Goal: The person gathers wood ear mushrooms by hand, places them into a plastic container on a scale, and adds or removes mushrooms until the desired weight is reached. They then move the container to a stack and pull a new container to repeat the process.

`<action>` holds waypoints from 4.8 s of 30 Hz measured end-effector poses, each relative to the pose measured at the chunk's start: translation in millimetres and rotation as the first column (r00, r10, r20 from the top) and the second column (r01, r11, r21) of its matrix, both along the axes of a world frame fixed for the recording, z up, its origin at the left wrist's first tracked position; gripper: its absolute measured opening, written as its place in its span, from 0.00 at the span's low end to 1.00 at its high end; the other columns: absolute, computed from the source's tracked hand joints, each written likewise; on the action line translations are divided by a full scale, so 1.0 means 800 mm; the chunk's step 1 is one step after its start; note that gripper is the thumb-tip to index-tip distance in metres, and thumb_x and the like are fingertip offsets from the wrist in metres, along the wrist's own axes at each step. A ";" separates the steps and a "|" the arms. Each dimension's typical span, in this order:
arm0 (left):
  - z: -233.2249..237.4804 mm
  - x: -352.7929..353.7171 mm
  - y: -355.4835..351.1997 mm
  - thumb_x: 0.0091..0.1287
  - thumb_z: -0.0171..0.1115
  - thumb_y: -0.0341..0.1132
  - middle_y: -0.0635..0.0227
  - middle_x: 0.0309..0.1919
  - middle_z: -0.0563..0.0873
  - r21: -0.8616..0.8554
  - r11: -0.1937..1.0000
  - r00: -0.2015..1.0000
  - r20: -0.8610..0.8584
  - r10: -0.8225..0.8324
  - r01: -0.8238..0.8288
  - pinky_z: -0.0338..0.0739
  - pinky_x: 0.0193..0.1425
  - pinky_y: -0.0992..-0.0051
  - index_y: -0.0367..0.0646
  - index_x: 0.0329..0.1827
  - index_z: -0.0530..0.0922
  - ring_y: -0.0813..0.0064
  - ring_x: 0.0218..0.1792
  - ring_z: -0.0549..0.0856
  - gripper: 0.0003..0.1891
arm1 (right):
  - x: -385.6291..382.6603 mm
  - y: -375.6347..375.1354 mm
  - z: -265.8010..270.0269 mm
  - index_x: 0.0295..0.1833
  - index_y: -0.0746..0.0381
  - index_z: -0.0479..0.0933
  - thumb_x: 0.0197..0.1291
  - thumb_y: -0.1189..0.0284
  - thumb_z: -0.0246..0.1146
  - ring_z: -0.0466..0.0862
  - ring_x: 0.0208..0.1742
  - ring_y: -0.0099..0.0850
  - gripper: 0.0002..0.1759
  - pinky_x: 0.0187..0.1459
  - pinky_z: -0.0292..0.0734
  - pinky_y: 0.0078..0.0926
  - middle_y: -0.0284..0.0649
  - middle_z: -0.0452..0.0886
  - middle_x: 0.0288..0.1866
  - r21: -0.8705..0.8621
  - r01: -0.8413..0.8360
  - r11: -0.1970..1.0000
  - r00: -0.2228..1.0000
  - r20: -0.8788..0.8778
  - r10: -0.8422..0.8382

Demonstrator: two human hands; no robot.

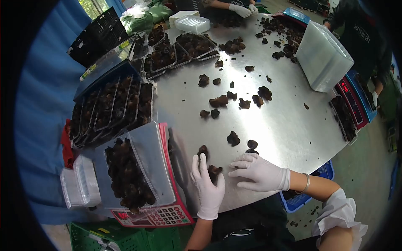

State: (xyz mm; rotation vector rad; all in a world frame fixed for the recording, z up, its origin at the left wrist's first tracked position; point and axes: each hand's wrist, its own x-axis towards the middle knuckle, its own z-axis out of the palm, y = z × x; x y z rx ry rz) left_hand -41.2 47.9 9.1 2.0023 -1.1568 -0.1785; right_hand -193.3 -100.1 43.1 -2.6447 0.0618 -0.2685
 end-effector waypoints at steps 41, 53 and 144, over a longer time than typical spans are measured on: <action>-0.027 0.014 0.012 0.64 0.47 0.12 0.66 0.60 0.79 -0.356 0.888 0.785 -0.619 0.011 -0.293 0.74 0.65 0.76 0.34 0.65 0.75 0.79 0.54 0.79 0.25 | -0.041 0.039 -0.015 0.57 0.64 0.82 0.65 0.80 0.62 0.82 0.45 0.19 0.15 0.44 0.75 0.18 0.35 0.85 0.45 0.648 0.645 0.406 0.562 -0.042 -0.826; -0.031 0.021 0.017 0.62 0.49 0.11 0.60 0.64 0.76 -0.420 0.817 0.665 -0.744 -0.062 -0.395 0.72 0.70 0.71 0.34 0.58 0.78 0.72 0.62 0.79 0.22 | 0.022 0.050 -0.040 0.60 0.59 0.81 0.60 0.78 0.67 0.78 0.35 0.25 0.21 0.40 0.75 0.24 0.31 0.85 0.44 0.733 0.412 0.541 0.730 0.089 -0.678; 0.022 -0.039 -0.017 0.78 0.53 0.37 0.52 0.65 0.75 -0.392 0.876 -0.186 -0.873 -0.450 -0.281 0.78 0.62 0.68 0.39 0.80 0.58 0.64 0.54 0.81 0.30 | -0.052 0.037 -0.018 0.45 0.61 0.71 0.78 0.62 0.54 0.83 0.37 0.24 0.13 0.39 0.80 0.19 0.44 0.82 0.49 0.975 0.035 -0.218 0.796 -0.159 -0.583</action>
